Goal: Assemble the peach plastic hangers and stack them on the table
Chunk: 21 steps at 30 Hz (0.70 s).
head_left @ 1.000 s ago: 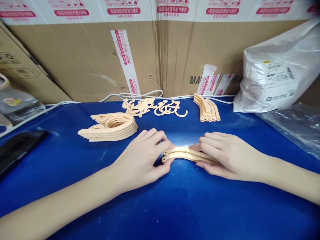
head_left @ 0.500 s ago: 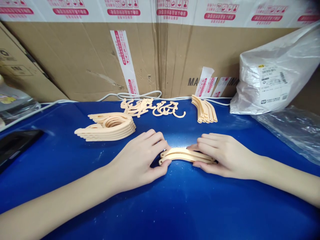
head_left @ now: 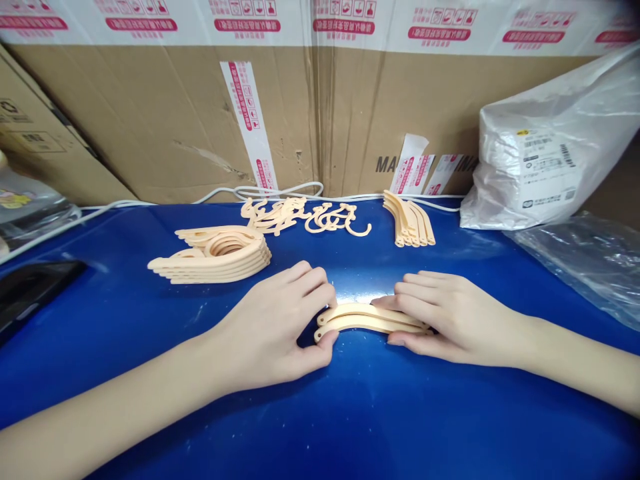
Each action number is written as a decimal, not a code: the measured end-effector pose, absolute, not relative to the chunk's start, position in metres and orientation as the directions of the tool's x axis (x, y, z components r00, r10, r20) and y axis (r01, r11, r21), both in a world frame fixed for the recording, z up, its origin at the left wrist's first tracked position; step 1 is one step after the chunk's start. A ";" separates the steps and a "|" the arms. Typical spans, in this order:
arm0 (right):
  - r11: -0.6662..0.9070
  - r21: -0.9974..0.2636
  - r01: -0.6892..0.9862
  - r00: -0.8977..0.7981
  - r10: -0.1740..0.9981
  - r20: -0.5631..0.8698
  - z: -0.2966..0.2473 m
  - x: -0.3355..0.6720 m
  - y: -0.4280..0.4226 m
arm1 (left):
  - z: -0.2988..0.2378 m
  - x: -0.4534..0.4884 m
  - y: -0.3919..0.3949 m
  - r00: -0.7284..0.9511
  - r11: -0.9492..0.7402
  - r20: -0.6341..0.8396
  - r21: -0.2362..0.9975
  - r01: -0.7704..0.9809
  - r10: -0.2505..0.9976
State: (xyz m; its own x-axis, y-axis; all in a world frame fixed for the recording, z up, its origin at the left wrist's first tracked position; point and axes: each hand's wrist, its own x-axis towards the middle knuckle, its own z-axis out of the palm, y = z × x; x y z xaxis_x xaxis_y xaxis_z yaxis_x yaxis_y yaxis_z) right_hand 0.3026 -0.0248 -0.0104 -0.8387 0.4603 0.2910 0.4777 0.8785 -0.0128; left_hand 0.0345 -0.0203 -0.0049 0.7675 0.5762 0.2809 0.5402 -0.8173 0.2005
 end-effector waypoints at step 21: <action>0.879 0.044 0.475 -0.843 0.440 0.309 -0.009 0.296 -0.028 | -0.004 0.034 -0.025 0.775 -0.823 0.277 0.202 0.531 0.568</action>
